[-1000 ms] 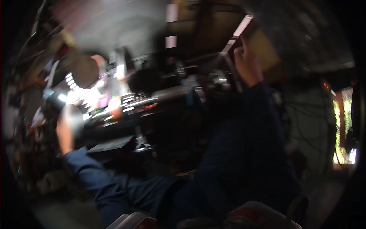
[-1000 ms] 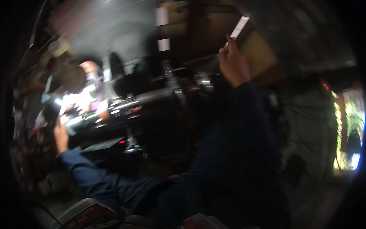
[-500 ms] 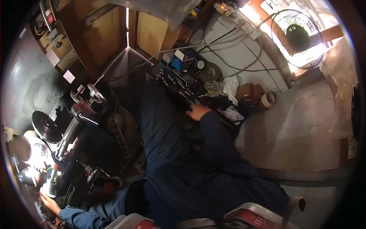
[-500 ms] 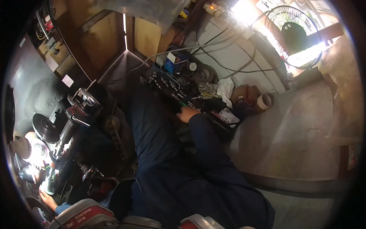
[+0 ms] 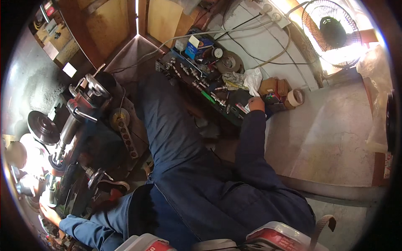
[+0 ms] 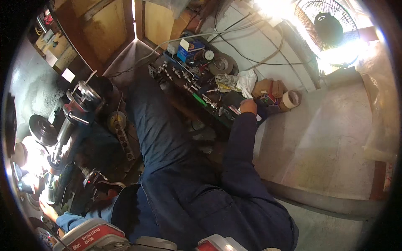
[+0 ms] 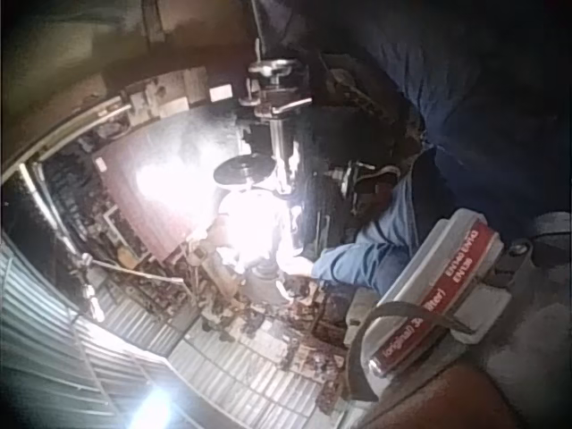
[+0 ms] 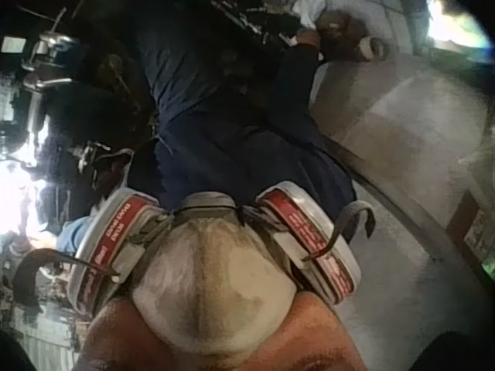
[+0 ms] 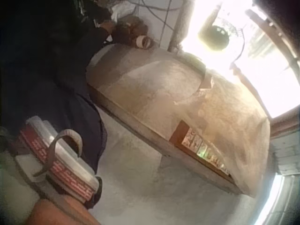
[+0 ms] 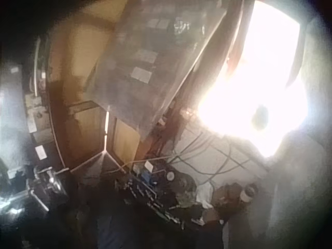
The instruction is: Sharpening a multi-bladed metal part using a grinding machine and measuring with a digital caliper.
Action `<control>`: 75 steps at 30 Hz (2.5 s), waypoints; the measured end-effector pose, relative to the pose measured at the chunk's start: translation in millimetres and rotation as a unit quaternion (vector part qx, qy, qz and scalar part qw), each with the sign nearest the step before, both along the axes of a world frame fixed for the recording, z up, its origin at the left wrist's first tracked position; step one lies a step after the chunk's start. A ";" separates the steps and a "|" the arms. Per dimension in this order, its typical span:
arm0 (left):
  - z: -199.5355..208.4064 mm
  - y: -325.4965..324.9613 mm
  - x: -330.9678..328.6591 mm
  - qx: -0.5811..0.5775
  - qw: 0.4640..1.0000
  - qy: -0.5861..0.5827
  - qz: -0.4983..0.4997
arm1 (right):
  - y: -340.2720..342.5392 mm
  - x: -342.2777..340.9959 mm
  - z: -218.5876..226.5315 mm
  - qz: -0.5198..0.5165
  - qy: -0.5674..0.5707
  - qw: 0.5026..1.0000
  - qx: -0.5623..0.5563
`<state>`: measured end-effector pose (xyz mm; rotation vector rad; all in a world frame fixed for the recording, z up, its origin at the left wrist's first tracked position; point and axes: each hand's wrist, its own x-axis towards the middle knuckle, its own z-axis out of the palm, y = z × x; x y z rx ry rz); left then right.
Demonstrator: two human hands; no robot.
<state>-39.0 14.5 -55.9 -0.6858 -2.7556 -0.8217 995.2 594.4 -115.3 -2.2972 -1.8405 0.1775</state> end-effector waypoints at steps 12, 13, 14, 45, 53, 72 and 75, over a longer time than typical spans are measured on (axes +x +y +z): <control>-7.4 0.8 3.0 0.046 0.999 0.000 -0.027 | -54.2 -0.6 -57.2 -0.053 -0.092 0.981 -0.164; -10.3 10.2 1.6 0.050 0.998 -0.001 -0.026 | -54.9 8.5 -62.4 -0.029 -0.056 0.986 -0.157; -13.3 18.9 0.5 0.068 0.997 -0.008 -0.040 | -55.7 17.1 -67.5 -0.004 -0.021 0.989 -0.149; -0.3 50.3 43.0 0.178 0.979 -0.068 -0.073 | 40.9 90.1 2.1 0.177 -0.179 0.950 -0.186; 7.8 39.0 59.6 0.190 0.979 -0.058 -0.052 | -1.7 -245.6 253.5 0.327 -0.112 0.918 0.195; 49.3 75.3 110.7 0.183 0.983 -0.007 0.010 | -121.5 -486.9 349.7 0.601 -0.158 0.713 0.324; 53.3 73.2 114.0 0.185 0.983 -0.001 0.008 | -131.7 -511.3 346.9 0.642 -0.131 0.682 0.325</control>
